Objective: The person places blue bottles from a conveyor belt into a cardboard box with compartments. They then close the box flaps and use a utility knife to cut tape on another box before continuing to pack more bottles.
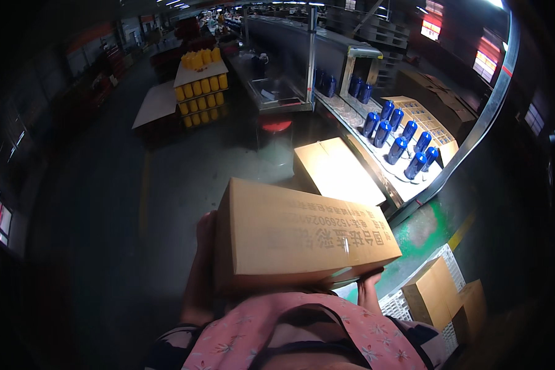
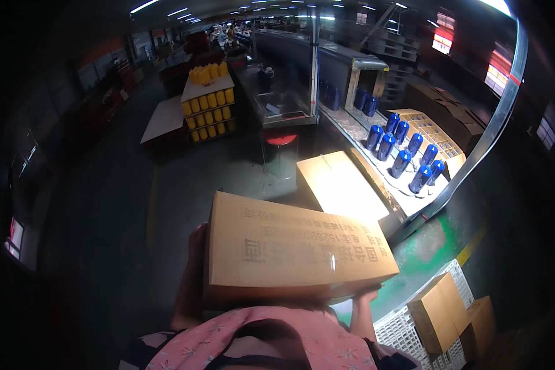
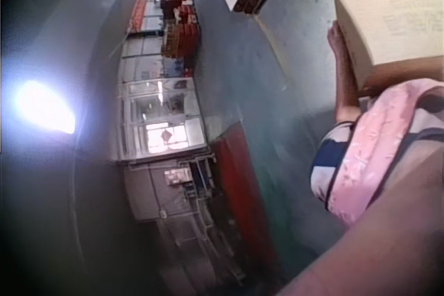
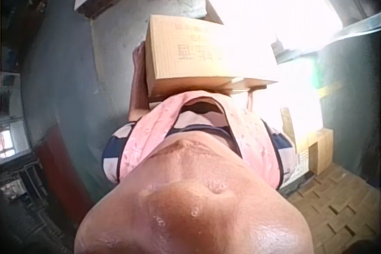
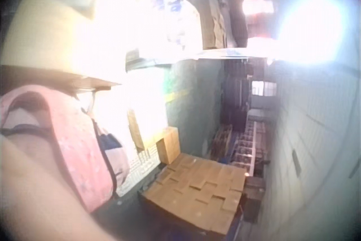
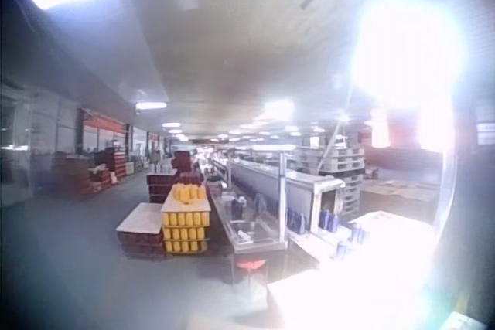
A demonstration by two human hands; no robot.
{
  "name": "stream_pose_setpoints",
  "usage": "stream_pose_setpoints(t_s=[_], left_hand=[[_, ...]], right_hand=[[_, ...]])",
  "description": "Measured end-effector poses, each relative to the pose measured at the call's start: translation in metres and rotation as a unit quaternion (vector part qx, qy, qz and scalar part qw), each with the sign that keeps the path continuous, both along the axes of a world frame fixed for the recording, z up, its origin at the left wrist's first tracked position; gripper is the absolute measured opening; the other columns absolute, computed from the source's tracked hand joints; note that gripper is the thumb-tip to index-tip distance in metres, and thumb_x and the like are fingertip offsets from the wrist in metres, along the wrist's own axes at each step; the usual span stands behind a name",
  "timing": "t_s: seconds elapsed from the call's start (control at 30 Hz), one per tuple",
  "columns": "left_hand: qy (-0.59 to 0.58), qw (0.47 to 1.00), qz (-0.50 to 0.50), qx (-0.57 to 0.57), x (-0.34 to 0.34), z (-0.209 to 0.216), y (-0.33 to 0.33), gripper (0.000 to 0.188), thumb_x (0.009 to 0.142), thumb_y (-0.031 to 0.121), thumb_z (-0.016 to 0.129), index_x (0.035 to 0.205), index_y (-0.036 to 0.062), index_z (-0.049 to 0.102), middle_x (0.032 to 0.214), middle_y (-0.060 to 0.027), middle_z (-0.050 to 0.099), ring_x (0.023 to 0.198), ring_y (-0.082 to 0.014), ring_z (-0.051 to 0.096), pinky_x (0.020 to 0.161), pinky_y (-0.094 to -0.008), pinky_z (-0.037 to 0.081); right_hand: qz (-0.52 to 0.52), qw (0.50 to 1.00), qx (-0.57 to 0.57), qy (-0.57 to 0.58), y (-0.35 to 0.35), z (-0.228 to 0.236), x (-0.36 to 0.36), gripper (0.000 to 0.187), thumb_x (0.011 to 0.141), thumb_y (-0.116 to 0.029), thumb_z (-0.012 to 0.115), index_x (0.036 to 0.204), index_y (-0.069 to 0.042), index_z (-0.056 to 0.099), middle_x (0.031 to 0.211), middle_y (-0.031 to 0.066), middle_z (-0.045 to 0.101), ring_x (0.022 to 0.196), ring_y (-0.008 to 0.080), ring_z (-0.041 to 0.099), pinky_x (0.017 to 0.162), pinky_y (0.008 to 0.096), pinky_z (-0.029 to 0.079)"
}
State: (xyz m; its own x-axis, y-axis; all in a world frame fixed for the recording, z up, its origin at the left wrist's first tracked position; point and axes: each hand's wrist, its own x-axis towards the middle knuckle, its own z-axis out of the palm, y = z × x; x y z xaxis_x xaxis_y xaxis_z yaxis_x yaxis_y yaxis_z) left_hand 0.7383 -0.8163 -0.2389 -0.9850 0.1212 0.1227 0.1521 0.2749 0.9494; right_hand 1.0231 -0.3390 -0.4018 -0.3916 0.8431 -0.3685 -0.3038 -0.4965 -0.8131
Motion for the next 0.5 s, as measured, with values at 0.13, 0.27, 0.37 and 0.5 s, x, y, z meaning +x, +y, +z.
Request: stream_pose_setpoints(t_s=[0.13,0.27,0.37,0.5], left_hand=[[0.009,0.997,-0.071,-0.023,-0.113,0.035,0.067,0.039,0.097,0.034,0.039,0.088,0.0018,0.059,0.081,-0.0175,0.058,0.074,-0.0271,0.056,0.069,-0.0374,0.044],[-0.098,0.979,-0.139,0.113,-0.202,0.04,0.139,0.042,0.095,0.041,0.047,0.083,0.0021,0.057,0.074,-0.002,0.052,0.072,-0.0088,0.046,0.066,-0.03,0.042],[-0.117,0.957,-0.21,0.166,-0.278,0.039,0.203,0.039,0.097,0.039,0.048,0.082,0.0046,0.058,0.075,0.0023,0.052,0.07,-0.0072,0.045,0.064,-0.0261,0.04],[-0.124,0.946,-0.265,0.139,-0.372,0.018,0.295,0.037,0.099,0.037,0.048,0.082,0.0061,0.059,0.072,0.0043,0.049,0.068,-0.0052,0.044,0.061,-0.0229,0.039]], right_hand=[[-0.116,0.992,-0.036,-0.015,0.015,0.034,-0.043,0.049,0.1,-0.037,0.029,0.133,-0.006,0.045,0.133,0.0102,0.05,0.116,0.0293,0.051,0.098,0.041,0.042],[-0.199,0.978,-0.046,-0.039,0.031,0.044,-0.096,0.047,0.099,-0.036,0.032,0.13,-0.004,0.048,0.128,0.0104,0.053,0.112,0.0283,0.053,0.094,0.0395,0.044],[-0.26,0.963,-0.049,-0.046,0.039,0.049,-0.14,0.046,0.099,-0.035,0.033,0.128,-0.002,0.05,0.125,0.0105,0.055,0.109,0.0275,0.055,0.091,0.0384,0.045],[-0.345,0.934,-0.062,-0.067,0.053,0.072,-0.196,0.045,0.099,-0.034,0.036,0.125,-0.001,0.052,0.12,0.0107,0.058,0.105,0.0265,0.058,0.088,0.0369,0.048]])
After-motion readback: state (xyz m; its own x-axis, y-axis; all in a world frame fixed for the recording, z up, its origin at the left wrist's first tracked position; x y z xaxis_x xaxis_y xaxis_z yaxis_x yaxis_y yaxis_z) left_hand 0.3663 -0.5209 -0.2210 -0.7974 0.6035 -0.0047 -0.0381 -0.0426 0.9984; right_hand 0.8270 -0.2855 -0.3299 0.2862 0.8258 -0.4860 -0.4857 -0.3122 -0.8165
